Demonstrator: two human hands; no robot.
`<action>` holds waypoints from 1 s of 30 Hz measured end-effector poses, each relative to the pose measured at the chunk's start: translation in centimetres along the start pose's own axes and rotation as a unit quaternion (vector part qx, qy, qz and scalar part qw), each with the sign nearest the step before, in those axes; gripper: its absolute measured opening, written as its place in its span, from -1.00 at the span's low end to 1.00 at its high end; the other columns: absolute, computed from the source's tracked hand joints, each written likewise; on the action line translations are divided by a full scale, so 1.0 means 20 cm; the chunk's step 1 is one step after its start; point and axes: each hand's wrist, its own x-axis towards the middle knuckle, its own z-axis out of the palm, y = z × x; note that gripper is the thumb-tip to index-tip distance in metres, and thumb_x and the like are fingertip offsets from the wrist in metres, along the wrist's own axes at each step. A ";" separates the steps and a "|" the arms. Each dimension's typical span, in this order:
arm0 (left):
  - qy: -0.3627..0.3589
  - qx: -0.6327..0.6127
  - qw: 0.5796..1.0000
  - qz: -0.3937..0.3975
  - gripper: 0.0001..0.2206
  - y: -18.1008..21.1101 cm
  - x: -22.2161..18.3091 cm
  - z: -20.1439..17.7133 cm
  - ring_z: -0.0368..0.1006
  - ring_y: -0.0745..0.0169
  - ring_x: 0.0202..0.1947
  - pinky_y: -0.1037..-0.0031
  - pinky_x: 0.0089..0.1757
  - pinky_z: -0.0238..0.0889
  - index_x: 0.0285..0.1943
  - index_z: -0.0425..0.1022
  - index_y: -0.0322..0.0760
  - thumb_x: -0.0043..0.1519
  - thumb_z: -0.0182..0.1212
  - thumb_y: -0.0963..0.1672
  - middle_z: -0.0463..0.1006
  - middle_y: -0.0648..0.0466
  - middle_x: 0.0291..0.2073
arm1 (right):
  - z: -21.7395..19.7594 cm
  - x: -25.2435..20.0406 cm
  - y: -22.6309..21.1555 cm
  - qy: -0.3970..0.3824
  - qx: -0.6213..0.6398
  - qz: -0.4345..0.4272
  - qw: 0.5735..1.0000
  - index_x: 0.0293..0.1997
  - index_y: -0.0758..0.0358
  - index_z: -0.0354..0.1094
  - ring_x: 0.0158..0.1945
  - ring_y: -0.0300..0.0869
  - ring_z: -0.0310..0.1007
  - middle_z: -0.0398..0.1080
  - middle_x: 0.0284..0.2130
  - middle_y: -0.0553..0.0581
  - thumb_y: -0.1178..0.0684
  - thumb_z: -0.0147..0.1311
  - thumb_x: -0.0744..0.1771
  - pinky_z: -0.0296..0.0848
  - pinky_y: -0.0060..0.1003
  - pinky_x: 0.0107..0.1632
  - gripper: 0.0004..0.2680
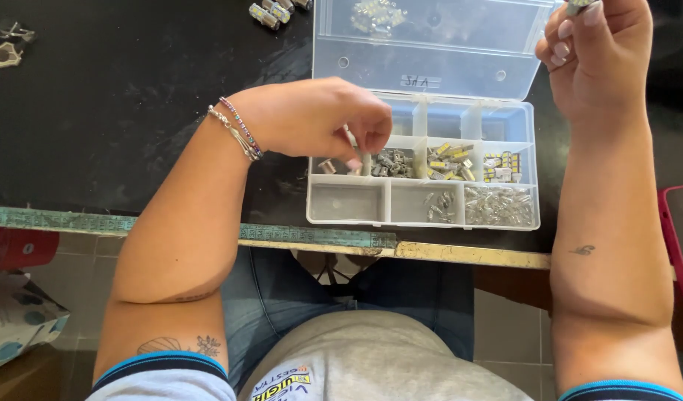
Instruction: Sorting small metal components and LED bulbs into a multi-compartment plastic organizer box.
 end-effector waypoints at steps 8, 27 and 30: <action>0.190 0.038 0.949 0.249 -0.80 -0.04 0.09 0.06 0.58 0.18 -0.18 0.41 -0.12 0.56 0.14 0.37 -0.27 0.37 0.22 -0.22 0.44 -0.04 -0.02 | 0.17 -0.08 -0.15 -0.001 -0.023 0.016 1.000 -0.28 0.28 0.35 -0.37 -0.24 0.42 0.41 -0.38 0.12 0.25 -0.13 0.23 0.41 -0.41 -0.26 -0.87; 0.131 0.109 0.965 0.201 -0.88 -0.06 -0.03 -0.02 0.51 0.14 -0.20 0.29 -0.12 0.35 -0.10 0.65 -0.11 0.22 0.41 -0.11 0.49 0.06 -0.07 | 0.44 -0.16 -0.21 -0.276 -0.195 -0.021 0.941 -0.02 0.30 0.51 -0.39 -0.36 0.46 0.55 -0.39 0.08 0.13 0.19 0.37 0.40 -0.52 -0.31 -0.87; 0.064 0.117 0.986 0.104 -0.88 -0.11 -0.02 -0.01 0.40 0.11 -0.03 0.21 -0.03 0.28 -0.19 0.71 0.03 0.11 0.47 -0.10 0.47 0.13 0.03 | 0.40 -0.15 -0.17 -0.223 -0.167 0.000 0.960 -0.04 0.35 0.48 -0.38 -0.33 0.42 0.50 -0.41 0.14 0.13 0.13 0.41 0.32 -0.51 -0.34 -0.89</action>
